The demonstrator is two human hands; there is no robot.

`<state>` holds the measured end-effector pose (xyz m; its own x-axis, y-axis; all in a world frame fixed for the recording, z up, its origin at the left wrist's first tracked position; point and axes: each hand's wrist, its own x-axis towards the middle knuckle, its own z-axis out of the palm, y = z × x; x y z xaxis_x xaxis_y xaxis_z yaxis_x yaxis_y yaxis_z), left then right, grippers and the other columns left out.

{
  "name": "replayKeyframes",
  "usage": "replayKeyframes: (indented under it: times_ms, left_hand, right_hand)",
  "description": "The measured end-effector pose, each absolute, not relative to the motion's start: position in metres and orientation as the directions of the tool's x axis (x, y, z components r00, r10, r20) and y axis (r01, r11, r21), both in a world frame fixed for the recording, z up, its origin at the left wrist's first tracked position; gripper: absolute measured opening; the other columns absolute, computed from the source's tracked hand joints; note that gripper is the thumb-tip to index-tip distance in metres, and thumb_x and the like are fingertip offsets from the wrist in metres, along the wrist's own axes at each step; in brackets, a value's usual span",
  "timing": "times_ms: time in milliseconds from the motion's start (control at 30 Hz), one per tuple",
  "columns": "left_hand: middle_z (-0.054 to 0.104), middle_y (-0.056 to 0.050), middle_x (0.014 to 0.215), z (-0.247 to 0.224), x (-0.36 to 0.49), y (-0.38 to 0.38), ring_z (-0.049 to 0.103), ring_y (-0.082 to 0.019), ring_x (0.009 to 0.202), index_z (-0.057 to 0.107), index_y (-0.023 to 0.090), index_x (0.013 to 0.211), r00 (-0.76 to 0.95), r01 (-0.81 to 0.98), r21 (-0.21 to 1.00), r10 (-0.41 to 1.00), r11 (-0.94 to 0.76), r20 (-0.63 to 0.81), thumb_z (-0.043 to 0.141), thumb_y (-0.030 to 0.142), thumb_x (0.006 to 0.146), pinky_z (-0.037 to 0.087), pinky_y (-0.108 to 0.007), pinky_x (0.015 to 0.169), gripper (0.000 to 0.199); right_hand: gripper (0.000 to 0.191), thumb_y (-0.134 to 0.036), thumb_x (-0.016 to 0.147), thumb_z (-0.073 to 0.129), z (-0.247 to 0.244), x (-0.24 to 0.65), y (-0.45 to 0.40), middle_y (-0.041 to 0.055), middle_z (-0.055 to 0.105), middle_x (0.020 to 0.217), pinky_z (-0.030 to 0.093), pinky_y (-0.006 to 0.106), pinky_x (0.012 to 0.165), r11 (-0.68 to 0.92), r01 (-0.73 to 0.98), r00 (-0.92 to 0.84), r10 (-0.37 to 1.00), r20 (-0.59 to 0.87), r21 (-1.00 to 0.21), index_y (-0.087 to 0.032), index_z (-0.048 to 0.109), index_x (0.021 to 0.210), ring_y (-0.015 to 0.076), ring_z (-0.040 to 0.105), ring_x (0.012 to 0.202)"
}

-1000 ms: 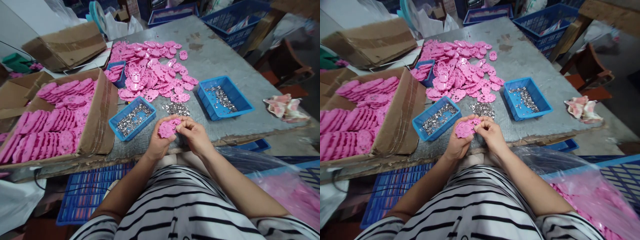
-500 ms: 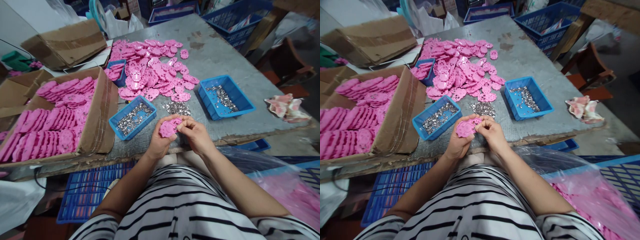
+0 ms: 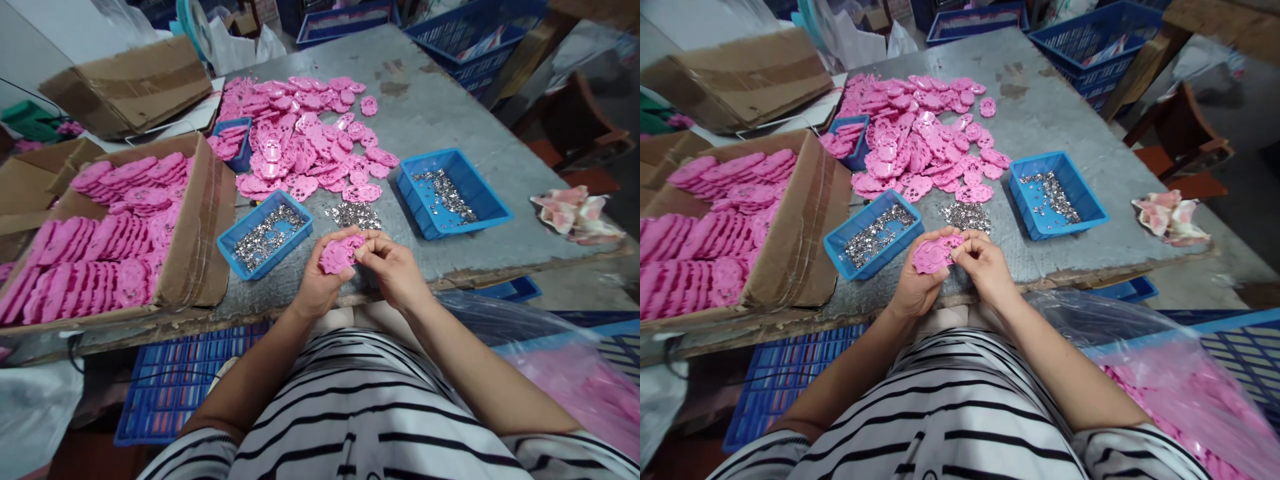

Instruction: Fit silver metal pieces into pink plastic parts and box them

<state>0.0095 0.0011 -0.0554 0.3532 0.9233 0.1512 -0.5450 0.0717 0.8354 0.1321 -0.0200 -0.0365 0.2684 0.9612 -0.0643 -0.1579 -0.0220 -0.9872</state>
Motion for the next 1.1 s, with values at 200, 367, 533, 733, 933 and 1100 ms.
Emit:
replayKeyframes:
  times_ms: [200,367,533,733,933,1100]
  left_hand:
    - [0.062,-0.005,0.128,-0.0544,0.0096,0.0039,0.052,-0.023,0.126,0.062,0.027,0.108,0.372,-0.559,0.827,0.910,0.061,0.185,0.082,0.030,0.065,0.032,-0.043,0.112,0.047]
    - [0.062,-0.003,0.127,-0.0534,0.0100,0.0052,0.052,-0.022,0.126,0.062,0.028,0.108,0.387,-0.565,0.823,0.898,0.050,0.211,0.081,0.026,0.067,0.032,-0.043,0.112,0.045]
    - [0.063,-0.003,0.126,-0.0512,0.0119,0.0028,0.053,-0.022,0.125,0.062,0.028,0.107,0.367,-0.577,0.814,0.911,0.066,0.186,0.082,0.028,0.065,0.032,-0.044,0.113,0.047]
    - [0.061,-0.004,0.128,-0.0500,0.0130,0.0019,0.052,-0.023,0.126,0.060,0.028,0.107,0.363,-0.599,0.792,0.921,0.115,0.141,0.083,0.031,0.063,0.032,-0.044,0.113,0.049]
    - [0.060,-0.002,0.130,-0.0509,0.0131,0.0021,0.049,-0.024,0.129,0.058,0.030,0.107,0.376,-0.608,0.778,0.921,0.159,0.106,0.084,0.029,0.062,0.032,-0.045,0.113,0.052]
    - [0.059,-0.003,0.130,-0.0500,0.0131,0.0013,0.049,-0.025,0.129,0.058,0.030,0.108,0.366,-0.600,0.781,0.927,0.173,0.077,0.085,0.030,0.060,0.032,-0.046,0.113,0.055]
  right_hand:
    - [0.022,-0.038,0.067,0.073,-0.0342,0.1338,-0.0199,0.0034,0.055,0.093,0.038,0.037,0.095,0.030,-0.063,0.257,0.966,0.012,-0.998,-0.021,0.063,0.059,0.0200,0.052,0.094]
    - [0.022,-0.038,0.070,0.070,-0.0332,0.1349,-0.0211,0.0041,0.054,0.095,0.038,0.037,0.095,0.041,-0.008,0.264,0.964,0.037,-0.999,-0.021,0.061,0.060,0.0208,0.051,0.096]
    - [0.021,-0.038,0.073,0.068,-0.0360,0.1316,-0.0237,0.0048,0.054,0.099,0.036,0.037,0.097,0.063,0.027,0.289,0.955,0.068,-0.998,-0.022,0.059,0.062,0.0218,0.050,0.102]
    - [0.020,-0.038,0.073,0.066,-0.0367,0.1268,-0.0234,0.0051,0.053,0.099,0.038,0.037,0.094,0.087,0.063,0.329,0.939,0.103,-0.994,-0.022,0.059,0.065,0.0218,0.050,0.101]
    - [0.021,-0.038,0.071,0.068,-0.0341,0.1271,-0.0217,0.0046,0.055,0.097,0.038,0.038,0.096,0.036,-0.005,0.334,0.942,0.033,-0.999,-0.022,0.059,0.062,0.0223,0.051,0.101]
    - [0.023,-0.040,0.071,0.069,-0.0346,0.1280,-0.0218,0.0042,0.055,0.098,0.036,0.038,0.097,0.019,-0.025,0.324,0.946,0.010,-1.000,-0.021,0.059,0.061,0.0216,0.051,0.102]
